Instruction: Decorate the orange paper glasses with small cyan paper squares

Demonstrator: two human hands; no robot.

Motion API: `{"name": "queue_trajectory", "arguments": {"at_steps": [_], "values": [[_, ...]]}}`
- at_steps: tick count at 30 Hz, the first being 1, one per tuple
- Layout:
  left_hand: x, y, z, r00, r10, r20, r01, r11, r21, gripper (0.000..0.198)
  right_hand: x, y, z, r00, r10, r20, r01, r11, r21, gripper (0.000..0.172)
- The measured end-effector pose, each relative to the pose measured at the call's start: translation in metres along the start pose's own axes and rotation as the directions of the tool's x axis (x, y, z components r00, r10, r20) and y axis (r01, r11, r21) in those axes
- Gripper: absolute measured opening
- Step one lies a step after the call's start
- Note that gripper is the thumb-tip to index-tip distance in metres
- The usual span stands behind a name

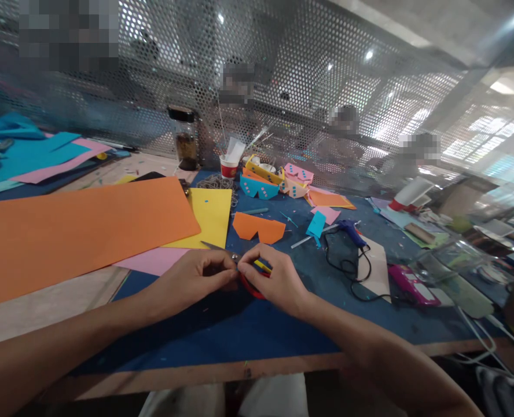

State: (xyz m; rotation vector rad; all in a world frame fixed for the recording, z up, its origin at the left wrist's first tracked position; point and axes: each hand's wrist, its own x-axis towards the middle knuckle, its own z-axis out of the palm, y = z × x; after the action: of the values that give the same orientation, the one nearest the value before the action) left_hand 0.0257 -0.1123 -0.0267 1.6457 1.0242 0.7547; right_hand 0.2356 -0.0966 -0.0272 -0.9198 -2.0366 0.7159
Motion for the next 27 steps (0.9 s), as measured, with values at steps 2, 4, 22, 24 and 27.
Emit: {"name": "queue_trajectory", "arguments": {"at_steps": [2,4,22,24,27], "values": [[0.0009,-0.0010,0.0004,1.000,-0.014,-0.009,0.013,0.999,-0.044,0.025,0.0007,0.0007,0.0000,1.000,0.007,-0.013,-0.006,1.000,0.030,0.006],[0.0016,-0.0020,0.0004,1.000,-0.018,-0.012,0.017,0.997,-0.077,0.025,0.0013,0.0009,0.0000,1.000,0.014,-0.016,-0.013,0.998,0.056,0.006],[-0.0005,0.0021,-0.0031,0.997,0.051,-0.062,-0.053,0.998,-0.026,0.014,0.0035,-0.0034,-0.0039,0.996,0.092,-0.017,-0.090,0.991,0.103,0.009],[-0.0013,0.0024,-0.0031,0.997,0.052,-0.048,-0.055,0.997,-0.054,0.015,0.0034,-0.0028,-0.0034,0.996,0.088,-0.024,-0.085,0.991,0.099,0.009],[-0.0017,0.0032,-0.0025,0.998,0.047,-0.045,-0.050,0.997,-0.062,0.019,0.0025,-0.0025,-0.0024,0.997,0.078,-0.020,-0.076,0.993,0.089,0.008]]}}
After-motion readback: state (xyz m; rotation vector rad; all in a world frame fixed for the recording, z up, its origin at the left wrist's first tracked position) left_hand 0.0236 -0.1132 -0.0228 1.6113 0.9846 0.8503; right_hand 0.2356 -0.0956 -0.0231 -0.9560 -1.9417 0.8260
